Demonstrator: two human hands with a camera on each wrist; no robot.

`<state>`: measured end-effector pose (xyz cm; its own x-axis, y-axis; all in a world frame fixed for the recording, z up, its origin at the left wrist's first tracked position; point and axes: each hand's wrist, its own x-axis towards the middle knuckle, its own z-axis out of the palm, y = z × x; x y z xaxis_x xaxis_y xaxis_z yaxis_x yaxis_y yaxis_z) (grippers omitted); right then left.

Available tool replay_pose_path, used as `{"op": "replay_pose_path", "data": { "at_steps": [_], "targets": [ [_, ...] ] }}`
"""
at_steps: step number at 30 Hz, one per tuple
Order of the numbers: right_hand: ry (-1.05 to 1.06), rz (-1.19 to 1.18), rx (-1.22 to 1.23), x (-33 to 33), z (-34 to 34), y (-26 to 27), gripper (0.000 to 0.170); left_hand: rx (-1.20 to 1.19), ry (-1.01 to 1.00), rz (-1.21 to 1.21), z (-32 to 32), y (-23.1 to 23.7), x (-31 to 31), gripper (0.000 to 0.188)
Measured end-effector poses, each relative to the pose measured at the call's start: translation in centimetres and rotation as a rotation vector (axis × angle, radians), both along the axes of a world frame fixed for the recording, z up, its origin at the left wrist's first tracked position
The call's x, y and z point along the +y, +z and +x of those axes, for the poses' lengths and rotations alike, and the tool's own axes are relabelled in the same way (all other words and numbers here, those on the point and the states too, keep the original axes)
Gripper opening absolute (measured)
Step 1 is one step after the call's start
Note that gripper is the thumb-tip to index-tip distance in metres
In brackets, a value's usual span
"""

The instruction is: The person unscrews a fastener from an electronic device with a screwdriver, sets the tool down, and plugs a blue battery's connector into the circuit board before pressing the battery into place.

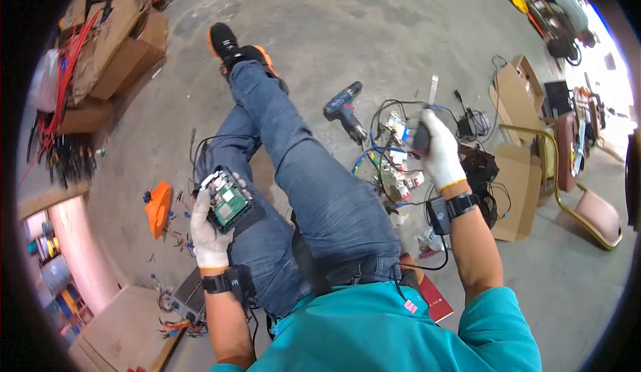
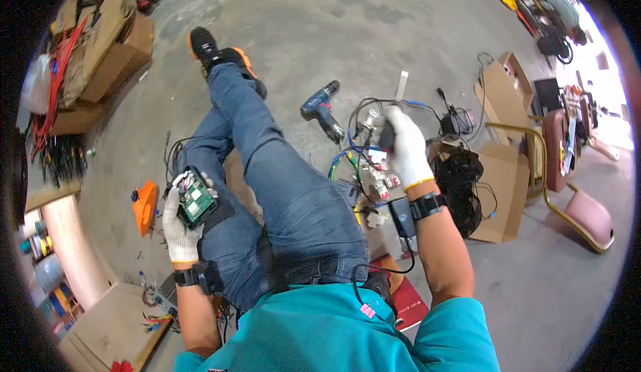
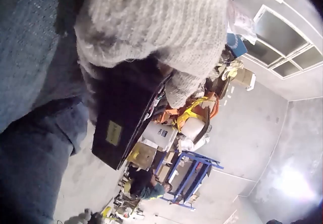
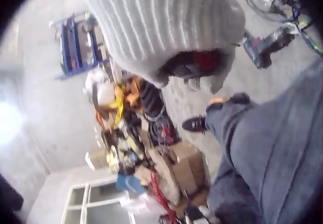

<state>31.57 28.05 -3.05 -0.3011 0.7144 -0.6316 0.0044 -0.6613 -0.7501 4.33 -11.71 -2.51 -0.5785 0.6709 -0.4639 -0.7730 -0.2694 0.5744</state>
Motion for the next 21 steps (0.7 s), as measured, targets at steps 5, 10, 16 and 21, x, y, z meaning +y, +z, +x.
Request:
{"op": "replay_pose_path", "data": {
  "at_steps": [5, 10, 16, 21],
  "targets": [
    [-0.201, 0.062, -0.137, 2.9, 11.3, -6.6, 0.021, 0.008, -0.027, -0.01, -0.4, -0.5, 0.6, 0.065],
    [0.03, -0.022, -0.386, -0.8, 16.3, -10.0, 0.022, 0.087, -0.069, -0.075, -0.6, 0.0, 0.8, 0.065],
    [0.627, -0.021, -0.626, -6.2, 19.1, -15.0, 0.05, 0.115, -0.083, -0.123, -0.8, 0.1, 0.8, 0.064],
    [0.882, -0.097, -0.852, -6.9, 16.9, -16.0, 0.056, 0.116, -0.127, -0.121, -0.6, 0.7, 1.2, 0.067]
  ]
}}
